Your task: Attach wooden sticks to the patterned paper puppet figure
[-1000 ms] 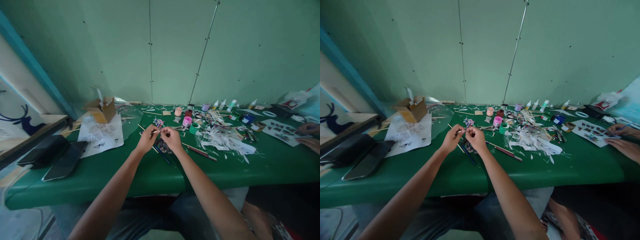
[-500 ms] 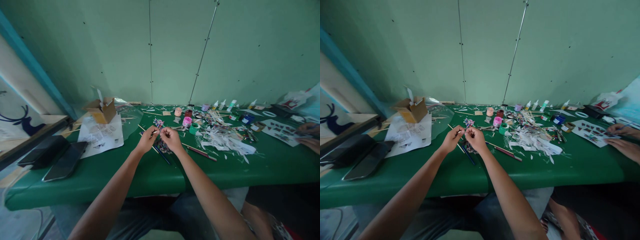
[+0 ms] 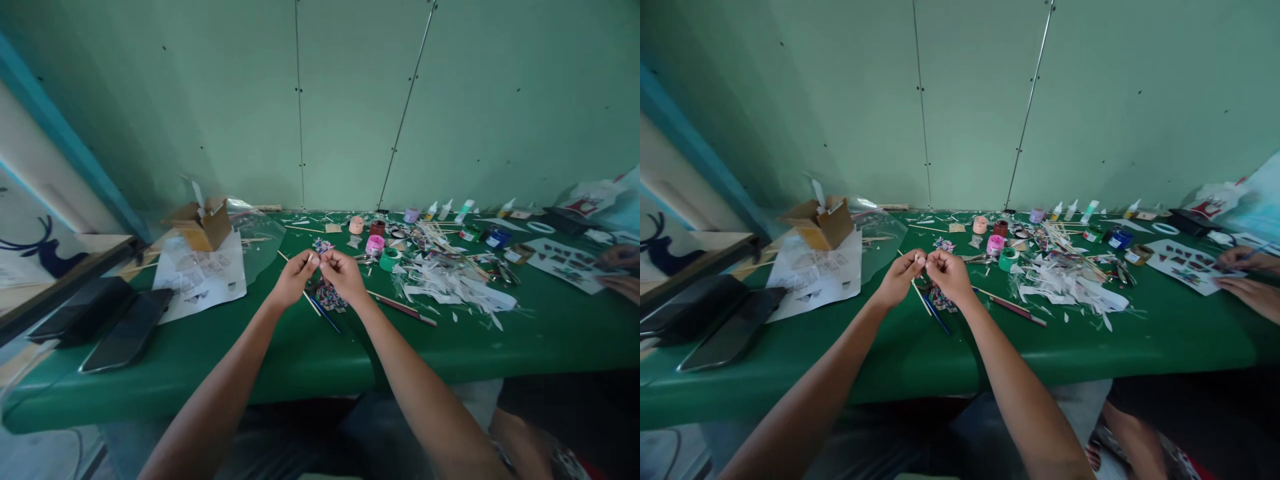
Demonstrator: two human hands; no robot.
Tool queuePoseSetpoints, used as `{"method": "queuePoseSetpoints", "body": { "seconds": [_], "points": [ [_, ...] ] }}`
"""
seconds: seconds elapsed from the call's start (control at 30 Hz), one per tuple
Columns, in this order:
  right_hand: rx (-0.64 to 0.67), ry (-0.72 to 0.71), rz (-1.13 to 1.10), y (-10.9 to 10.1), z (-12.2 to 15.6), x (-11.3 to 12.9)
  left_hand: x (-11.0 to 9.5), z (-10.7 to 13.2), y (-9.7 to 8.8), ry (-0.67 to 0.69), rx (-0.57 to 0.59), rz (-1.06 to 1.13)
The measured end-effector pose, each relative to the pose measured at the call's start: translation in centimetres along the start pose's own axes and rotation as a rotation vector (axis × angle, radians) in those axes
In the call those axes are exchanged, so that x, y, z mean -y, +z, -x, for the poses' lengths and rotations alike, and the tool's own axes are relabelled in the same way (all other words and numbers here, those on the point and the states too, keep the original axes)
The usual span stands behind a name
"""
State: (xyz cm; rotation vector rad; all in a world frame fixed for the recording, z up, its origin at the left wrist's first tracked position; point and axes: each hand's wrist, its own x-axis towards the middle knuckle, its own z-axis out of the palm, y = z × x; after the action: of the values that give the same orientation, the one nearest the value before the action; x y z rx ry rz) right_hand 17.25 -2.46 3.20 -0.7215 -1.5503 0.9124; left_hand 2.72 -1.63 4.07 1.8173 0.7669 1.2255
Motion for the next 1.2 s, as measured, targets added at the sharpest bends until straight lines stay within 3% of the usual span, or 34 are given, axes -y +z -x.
{"method": "queuePoseSetpoints", "body": {
  "seconds": [0.13, 0.33, 0.53, 0.7, 0.87, 1.03, 1.2],
  "points": [
    [-0.076, -0.049, -0.013, 0.4, -0.9, 1.3, -1.8, -0.4, 0.8, 0.04, -0.092, 0.086],
    [-0.053, -0.061, -0.028, 1.0, -1.0, 3.3, -3.9, 0.1, 1.7, 0.034, -0.2, 0.179],
    [-0.181, -0.044, 0.075, 2.4, -0.5, 4.5, -4.3, 0.7, 2.6, 0.035, -0.352, 0.09],
    [-0.227, -0.035, 0.065, 3.0, -0.1, 4.7, -4.3, 1.1, 3.2, 0.009, -0.388, 0.122],
    [-0.133, -0.055, 0.095, 1.8, 0.8, 5.2, -5.3, 1.7, 2.5, -0.013, -0.28, 0.197],
    [-0.043, -0.059, 0.28, -0.1, 1.8, 6.7, -6.6, 2.4, 0.5, -0.004, -0.179, -0.084],
    [0.04, -0.043, 0.382, -0.7, 2.7, 7.7, -6.8, 2.9, -0.1, -0.005, -0.034, -0.119]
  ]
}}
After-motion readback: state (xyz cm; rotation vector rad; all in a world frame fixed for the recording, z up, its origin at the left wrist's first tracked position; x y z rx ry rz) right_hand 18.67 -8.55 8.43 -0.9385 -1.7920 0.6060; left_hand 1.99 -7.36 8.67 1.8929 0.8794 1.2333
